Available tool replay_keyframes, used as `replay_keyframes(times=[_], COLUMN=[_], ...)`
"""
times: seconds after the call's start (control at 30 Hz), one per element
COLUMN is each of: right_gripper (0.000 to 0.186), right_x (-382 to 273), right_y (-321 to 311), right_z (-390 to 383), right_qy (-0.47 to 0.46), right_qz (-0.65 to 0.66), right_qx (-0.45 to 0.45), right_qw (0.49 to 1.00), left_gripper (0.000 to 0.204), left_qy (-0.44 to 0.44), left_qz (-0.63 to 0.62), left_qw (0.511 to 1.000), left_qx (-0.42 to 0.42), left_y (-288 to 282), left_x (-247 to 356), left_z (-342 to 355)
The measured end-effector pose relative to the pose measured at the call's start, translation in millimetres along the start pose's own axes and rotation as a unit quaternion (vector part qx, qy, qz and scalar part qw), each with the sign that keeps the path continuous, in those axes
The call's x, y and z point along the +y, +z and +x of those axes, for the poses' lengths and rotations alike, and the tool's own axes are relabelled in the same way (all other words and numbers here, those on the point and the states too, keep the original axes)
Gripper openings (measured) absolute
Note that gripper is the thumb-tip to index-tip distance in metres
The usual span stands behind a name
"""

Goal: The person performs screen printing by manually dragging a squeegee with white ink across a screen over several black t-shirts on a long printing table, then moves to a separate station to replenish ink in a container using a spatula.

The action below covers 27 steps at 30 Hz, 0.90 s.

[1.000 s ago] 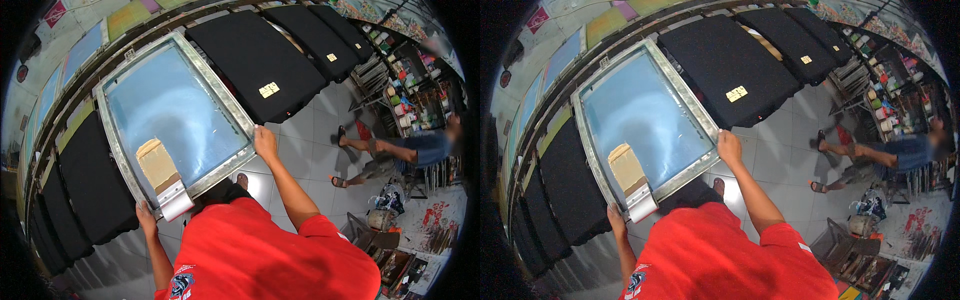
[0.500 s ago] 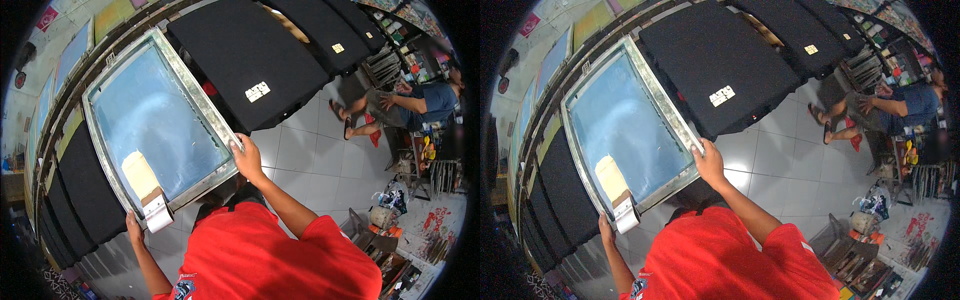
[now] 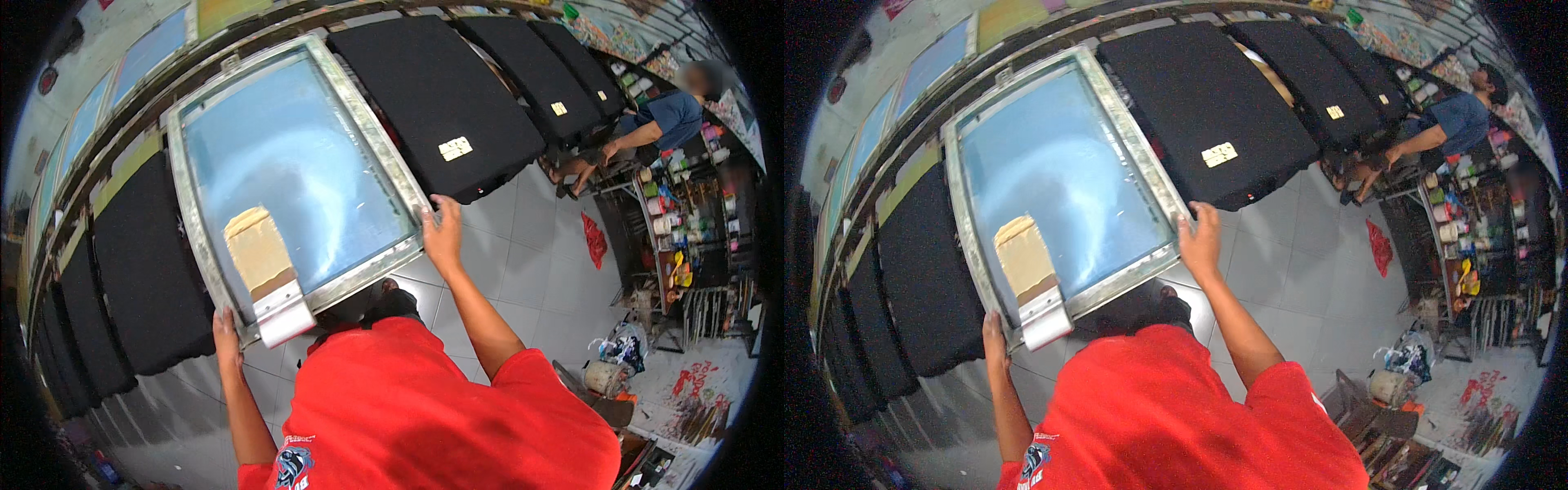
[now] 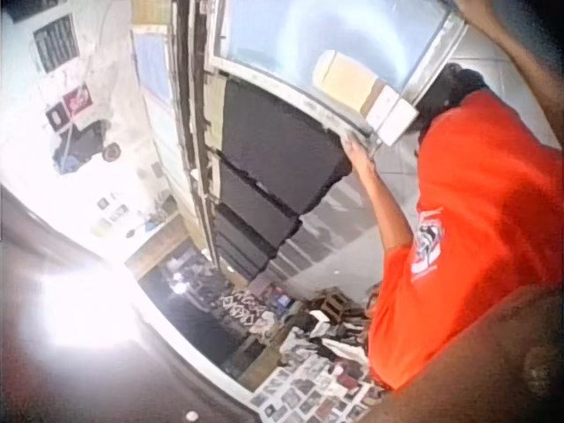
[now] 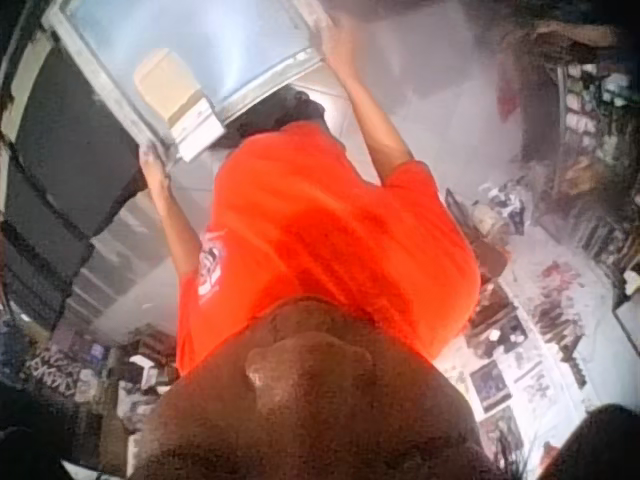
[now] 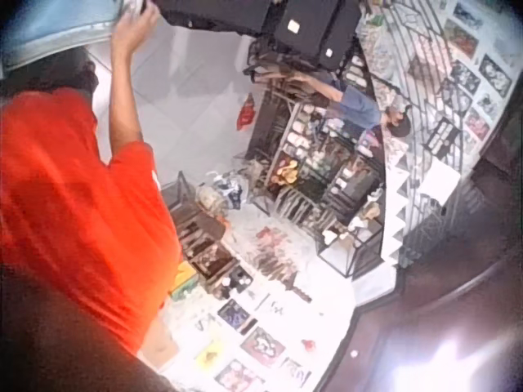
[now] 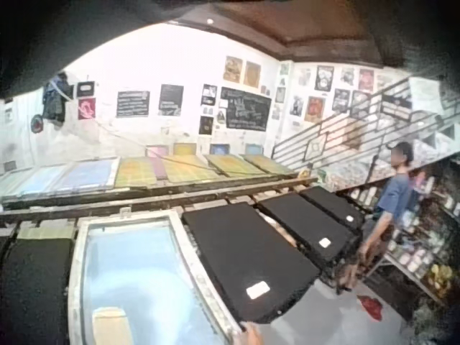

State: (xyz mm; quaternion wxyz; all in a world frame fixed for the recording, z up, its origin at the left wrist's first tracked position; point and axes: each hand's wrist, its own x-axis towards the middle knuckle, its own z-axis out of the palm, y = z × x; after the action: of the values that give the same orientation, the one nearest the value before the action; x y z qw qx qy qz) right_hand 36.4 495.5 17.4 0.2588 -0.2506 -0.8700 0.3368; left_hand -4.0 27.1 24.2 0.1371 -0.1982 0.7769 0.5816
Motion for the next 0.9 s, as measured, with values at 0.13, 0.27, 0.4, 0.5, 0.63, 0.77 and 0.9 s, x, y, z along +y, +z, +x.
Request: replay_keyframes(times=[0.13,0.27,0.4,0.5,0.63,0.77,0.9], right_gripper=[0.036,0.046,0.056,0.056,0.043,0.032,0.017], right_x=[-87,-174,-219,-222,-231,-248,-263], right_y=[-25,-12,25,50,61,86,110], right_z=[-37,-94,-126,-128,-113,-83,-52], right_qy=[-0.145,-0.282,-0.350,-0.381,-0.412,-0.372,-0.352], right_qz=[-0.032,-0.023,-0.042,-0.079,-0.107,-0.145,-0.200], right_qx=[-0.083,-0.375,-0.397,-0.408,-0.411,-0.412,-0.423], right_qw=[0.985,0.883,0.848,0.826,0.806,0.819,0.811], left_gripper=[0.044,0.037,0.034,0.036,0.036,0.033,0.032], left_qy=[0.046,0.148,0.110,0.091,0.086,0.107,0.114], left_qz=[-0.026,0.057,0.011,0.014,0.029,0.026,0.019], left_qw=[0.998,0.983,0.990,0.993,0.993,0.990,0.990], left_qx=[-0.019,0.092,0.083,0.080,0.072,0.086,0.084], left_y=[-29,15,13,10,8,9,10], left_x=[-55,-33,-23,-9,-11,-11,-15], left_z=[9,-8,-15,-20,-18,-19,-14])
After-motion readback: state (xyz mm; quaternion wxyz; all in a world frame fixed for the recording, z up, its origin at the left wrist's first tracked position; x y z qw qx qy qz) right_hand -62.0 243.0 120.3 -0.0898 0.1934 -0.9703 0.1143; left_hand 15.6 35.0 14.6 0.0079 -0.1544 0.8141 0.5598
